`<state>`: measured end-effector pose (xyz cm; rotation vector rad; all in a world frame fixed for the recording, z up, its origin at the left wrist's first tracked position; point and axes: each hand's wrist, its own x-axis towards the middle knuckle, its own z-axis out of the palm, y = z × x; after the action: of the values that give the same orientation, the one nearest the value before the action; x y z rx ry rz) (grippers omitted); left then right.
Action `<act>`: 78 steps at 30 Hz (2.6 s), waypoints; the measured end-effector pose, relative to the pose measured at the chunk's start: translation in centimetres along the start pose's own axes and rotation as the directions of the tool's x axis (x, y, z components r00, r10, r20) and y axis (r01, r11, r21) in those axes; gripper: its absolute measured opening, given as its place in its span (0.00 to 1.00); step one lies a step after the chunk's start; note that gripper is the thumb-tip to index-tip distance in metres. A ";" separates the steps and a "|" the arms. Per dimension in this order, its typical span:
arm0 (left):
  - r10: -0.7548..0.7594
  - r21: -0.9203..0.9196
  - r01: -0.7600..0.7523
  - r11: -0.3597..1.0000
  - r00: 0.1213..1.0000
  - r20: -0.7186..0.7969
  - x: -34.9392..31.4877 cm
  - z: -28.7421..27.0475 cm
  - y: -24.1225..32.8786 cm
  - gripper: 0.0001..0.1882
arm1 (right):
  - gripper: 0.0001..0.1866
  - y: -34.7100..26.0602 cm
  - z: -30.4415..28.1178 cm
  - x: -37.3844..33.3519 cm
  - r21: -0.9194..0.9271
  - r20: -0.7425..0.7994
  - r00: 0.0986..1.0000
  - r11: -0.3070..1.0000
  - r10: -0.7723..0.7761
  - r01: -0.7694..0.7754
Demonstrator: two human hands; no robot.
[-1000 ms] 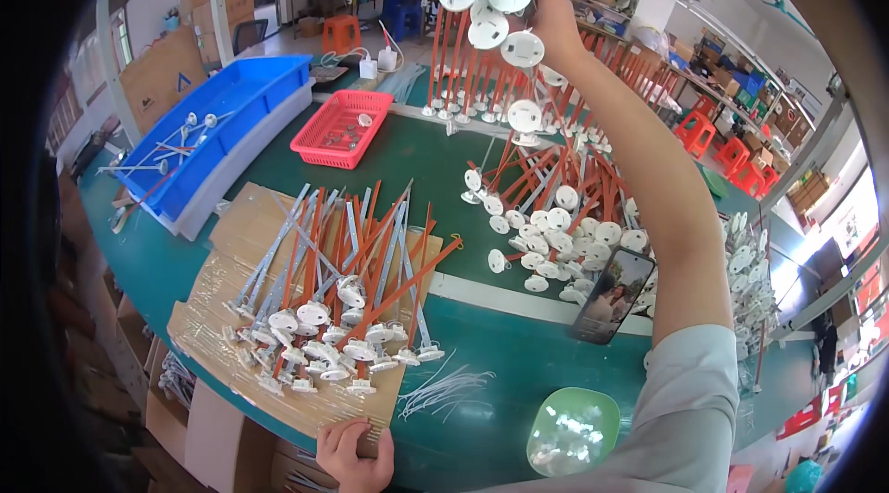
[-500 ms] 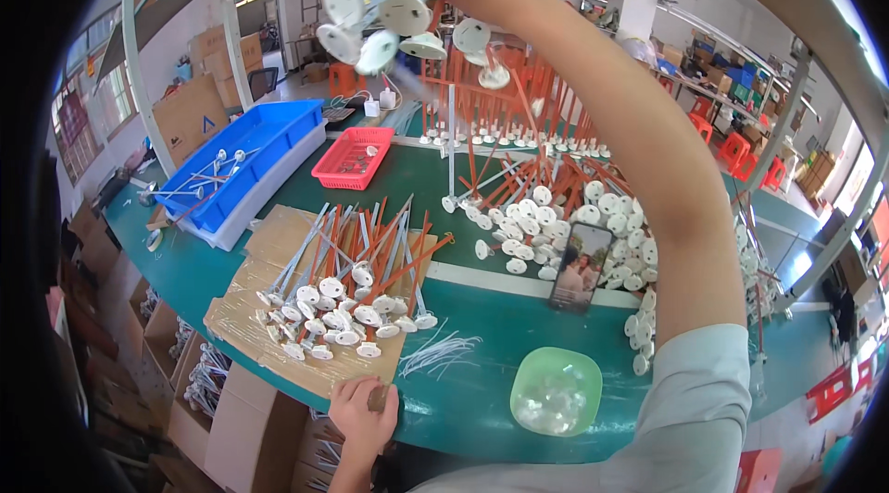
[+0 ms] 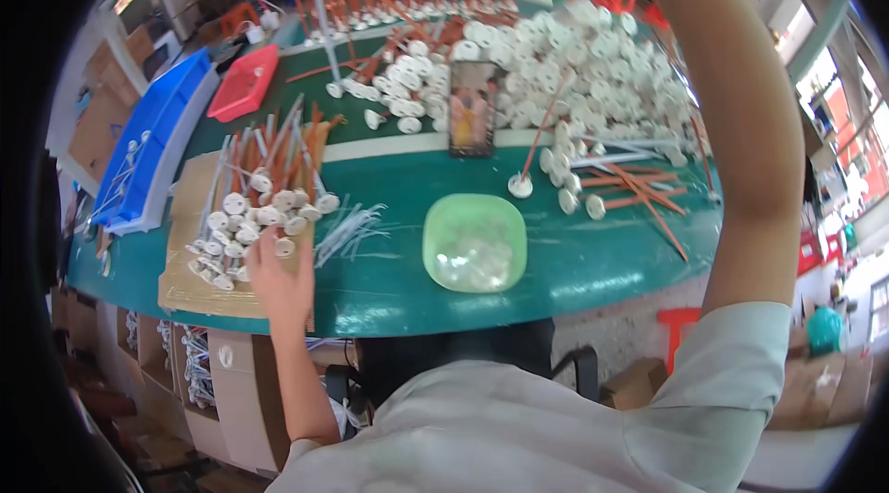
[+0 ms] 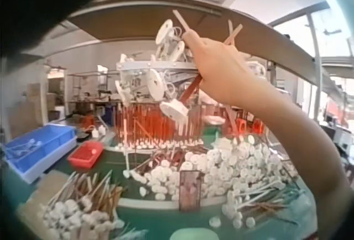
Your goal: The person assembles LED light strips by attaching white plastic mounting clips to the ends of the strips. They pick up a strip, slide a clip onto it, and place the finished unit into a green bowl. The process is repeated continuously with multiple strips and clips.
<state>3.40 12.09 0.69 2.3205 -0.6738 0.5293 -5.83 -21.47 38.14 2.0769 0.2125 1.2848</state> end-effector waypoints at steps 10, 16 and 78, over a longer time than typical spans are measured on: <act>0.359 -0.018 -0.367 0.930 0.918 -0.167 0.5 3.2 -0.7 0.17 | 0.32 -4.2 -1.1 -32.0 -0.463 0.219 0.400 0.455 0.890 -0.761; 0.356 0.029 -0.357 0.934 0.918 -0.173 0.1 2.9 -2.1 0.15 | 0.32 -7.6 1.1 -36.9 -0.508 0.151 0.230 0.275 0.961 -0.816; -0.335 0.215 0.412 0.886 0.887 -0.317 -25.3 -10.2 -43.6 0.22 | 0.47 -12.9 -12.6 -39.0 -0.361 0.680 0.375 0.733 0.630 -0.576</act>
<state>7.28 55.70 -26.31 2.4844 -0.0061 0.7771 -33.29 -23.97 5.24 2.5388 -1.0896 0.5600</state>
